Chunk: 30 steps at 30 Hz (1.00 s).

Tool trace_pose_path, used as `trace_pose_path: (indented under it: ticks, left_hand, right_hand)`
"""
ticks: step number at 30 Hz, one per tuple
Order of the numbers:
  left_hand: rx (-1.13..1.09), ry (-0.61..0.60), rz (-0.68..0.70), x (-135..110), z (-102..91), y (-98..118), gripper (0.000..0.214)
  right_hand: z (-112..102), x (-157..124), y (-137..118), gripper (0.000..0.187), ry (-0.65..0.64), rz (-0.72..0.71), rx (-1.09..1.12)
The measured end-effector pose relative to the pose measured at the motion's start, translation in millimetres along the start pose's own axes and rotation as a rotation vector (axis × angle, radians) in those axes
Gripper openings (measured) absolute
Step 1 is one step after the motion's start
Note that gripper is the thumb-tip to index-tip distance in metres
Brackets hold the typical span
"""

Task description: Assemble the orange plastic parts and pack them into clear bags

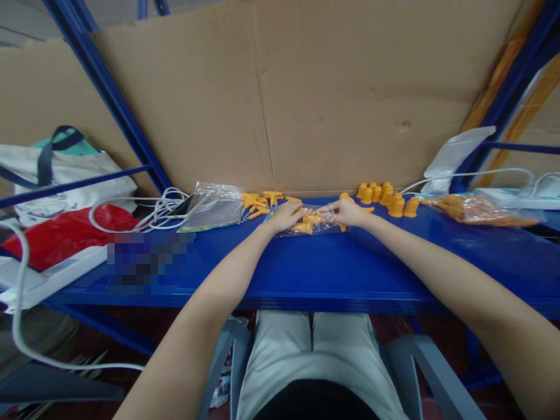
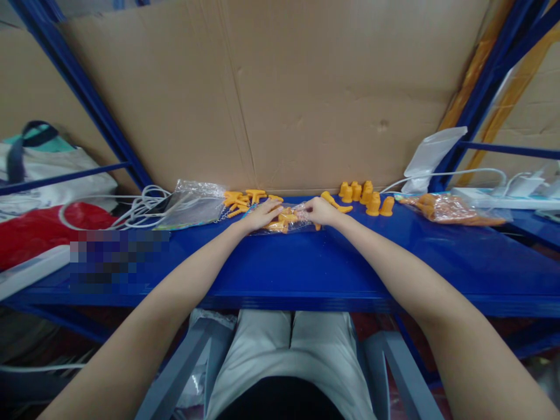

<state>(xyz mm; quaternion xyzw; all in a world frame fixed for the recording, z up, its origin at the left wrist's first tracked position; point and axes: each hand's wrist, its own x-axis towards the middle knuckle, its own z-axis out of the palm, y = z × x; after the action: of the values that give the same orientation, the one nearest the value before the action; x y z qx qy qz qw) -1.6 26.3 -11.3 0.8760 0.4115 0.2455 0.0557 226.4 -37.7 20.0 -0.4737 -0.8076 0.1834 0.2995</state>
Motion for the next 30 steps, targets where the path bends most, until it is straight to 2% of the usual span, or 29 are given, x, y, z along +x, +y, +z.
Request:
trace_pose_path:
  ticks: [5, 9, 12, 14, 17, 20, 24, 30]
  left_hand:
    - [0.017, 0.034, 0.065, -6.9, -7.6, 13.3, 0.044]
    - [0.024, 0.064, 0.191, -8.1, -11.8, 24.4, 0.024]
    - [0.046, 0.112, 0.229, -6.0, -10.7, 30.4, 0.015]
    - [0.05, 0.159, 0.234, -5.1, -10.0, 33.8, 0.016]
    - [0.015, 0.238, 0.202, -5.1, -11.1, 38.1, 0.017]
    - [-0.035, 0.295, 0.17, -5.6, -13.6, 40.3, 0.017]
    - [-0.064, 0.328, 0.159, -5.5, -13.9, 40.0, 0.017]
    - [-0.096, 0.378, 0.159, -4.9, -10.4, 39.5, 0.018]
  right_hand:
    - [2.1, 6.2, 9.0, 0.014, 0.063, 0.047, 0.004]
    - [2.2, 6.4, 9.7, 0.012, 0.076, 0.041, 0.056]
    - [0.9, 5.4, 6.6, 0.012, 0.078, 0.013, 0.122]
    - [0.8, 5.0, 4.7, 0.011, 0.075, 0.034, 0.165]
    - [2.6, 4.5, 1.4, 0.011, 0.128, 0.15, 0.286]
    - [6.1, 3.5, -4.5, 0.014, 0.197, 0.262, 0.532]
    - [10.8, 2.7, -11.0, 0.024, 0.2, 0.317, 0.83]
    - [12.0, 3.5, -8.4, 0.03, 0.135, 0.326, 0.893]
